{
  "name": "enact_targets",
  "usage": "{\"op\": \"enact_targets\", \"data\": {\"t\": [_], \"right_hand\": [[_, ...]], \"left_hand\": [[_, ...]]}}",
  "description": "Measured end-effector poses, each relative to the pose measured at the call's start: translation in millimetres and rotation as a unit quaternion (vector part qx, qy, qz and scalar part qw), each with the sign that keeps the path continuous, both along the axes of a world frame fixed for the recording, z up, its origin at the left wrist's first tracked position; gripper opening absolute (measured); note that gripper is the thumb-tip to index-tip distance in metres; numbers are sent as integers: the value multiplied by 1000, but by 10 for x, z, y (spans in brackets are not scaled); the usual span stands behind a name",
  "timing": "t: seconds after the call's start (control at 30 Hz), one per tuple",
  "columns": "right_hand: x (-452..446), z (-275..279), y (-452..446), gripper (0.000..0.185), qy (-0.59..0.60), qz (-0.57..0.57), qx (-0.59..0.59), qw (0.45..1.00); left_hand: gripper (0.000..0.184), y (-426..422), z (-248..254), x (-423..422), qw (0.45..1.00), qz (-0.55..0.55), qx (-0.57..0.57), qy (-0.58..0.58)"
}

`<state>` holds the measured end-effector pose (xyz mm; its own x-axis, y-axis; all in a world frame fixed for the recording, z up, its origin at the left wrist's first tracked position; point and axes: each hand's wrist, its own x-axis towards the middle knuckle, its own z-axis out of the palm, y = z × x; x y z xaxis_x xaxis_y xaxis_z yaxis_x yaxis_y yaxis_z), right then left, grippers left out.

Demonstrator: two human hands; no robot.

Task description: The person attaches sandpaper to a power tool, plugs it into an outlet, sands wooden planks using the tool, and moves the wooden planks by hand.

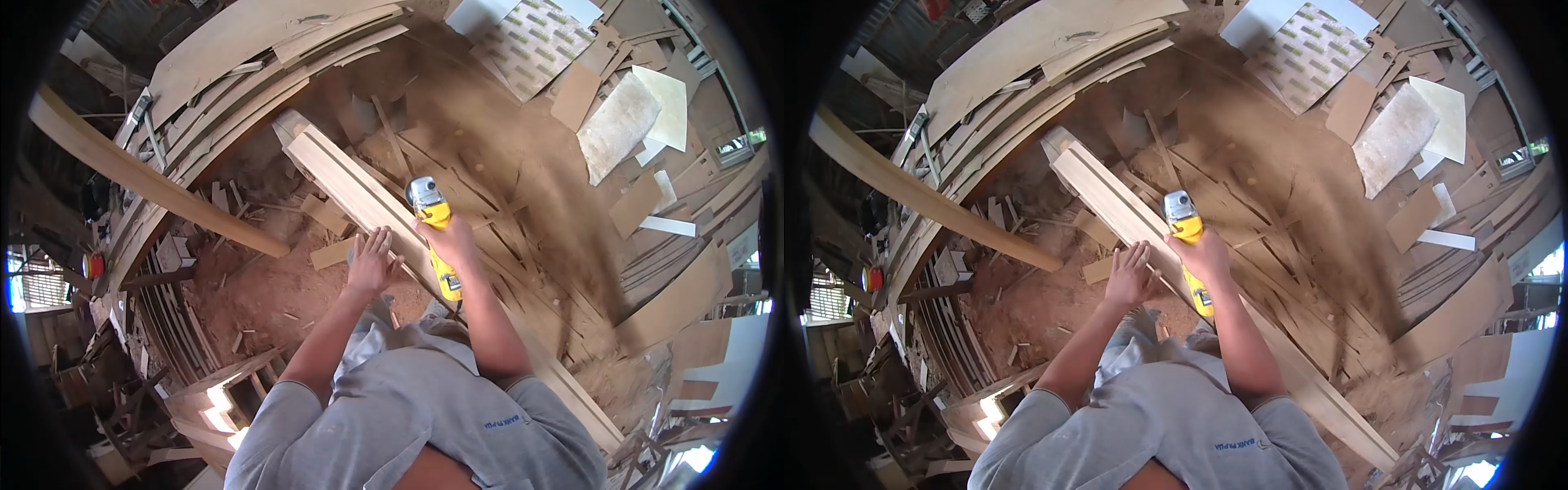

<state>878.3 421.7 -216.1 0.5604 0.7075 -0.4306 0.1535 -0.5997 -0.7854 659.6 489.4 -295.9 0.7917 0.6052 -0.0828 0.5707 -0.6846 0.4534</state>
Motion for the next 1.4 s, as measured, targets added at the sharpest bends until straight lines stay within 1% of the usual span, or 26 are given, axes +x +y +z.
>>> {"op": "enact_targets", "data": {"t": [0.03,0.07,0.1,0.13,0.17,0.2,0.3,0.33,0.43,0.47,0.57,0.6,0.7,0.8,0.93,1.0,1.23,1.4], "right_hand": [[-74,-53,235,54,12,4,-9,1000],[-135,-90,465,53,1,17,-8,1000],[-226,-116,708,53,2,8,20,1000],[-311,-134,989,53,-2,-2,48,999],[-390,-153,1232,53,-6,-8,71,997],[-466,-231,1494,52,-61,1,46,997],[-697,-399,2262,53,-19,-1,8,1000],[-761,-335,2522,52,-41,14,2,999],[-941,-571,3137,60,-73,-13,-25,997],[-959,-631,3288,72,-40,-2,-21,999],[-1049,-631,3635,73,-58,24,-51,997],[-1065,-696,3718,74,-57,22,-52,997],[-1110,-853,3884,74,-66,24,-96,993],[-1107,-935,3971,79,-65,34,-91,993],[-1124,-998,4025,82,-48,30,-81,995],[-1126,-960,4052,80,-55,36,-96,993],[-1144,-878,4121,75,-87,52,-99,990],[-1115,-841,4119,73,-72,55,-96,991]], "left_hand": [[70,204,58,-33,999,19,-35,-32],[68,392,127,-37,992,48,-94,-73],[69,601,120,-40,965,90,-219,-109],[70,828,99,-26,920,129,-341,-143],[72,1001,63,-2,853,170,-461,-173],[76,1147,-62,12,769,211,-552,-242],[63,1816,23,-23,682,225,-640,-274],[66,2044,57,-56,665,248,-653,-266],[70,2592,197,-162,675,253,-642,-261],[78,2779,97,-208,702,222,-630,-247],[83,3096,-40,-258,718,222,-616,-238],[87,3187,-76,-277,706,222,-629,-239],[91,3320,-152,-336,712,234,-620,-231],[94,3422,-151,-345,704,237,-629,-229],[94,3498,-110,-357,684,236,-651,-231],[93,3514,-121,-365,680,240,-653,-230],[85,3553,-151,-372,675,240,-659,-229],[81,3546,-108,-374,673,247,-662,-221]]}}
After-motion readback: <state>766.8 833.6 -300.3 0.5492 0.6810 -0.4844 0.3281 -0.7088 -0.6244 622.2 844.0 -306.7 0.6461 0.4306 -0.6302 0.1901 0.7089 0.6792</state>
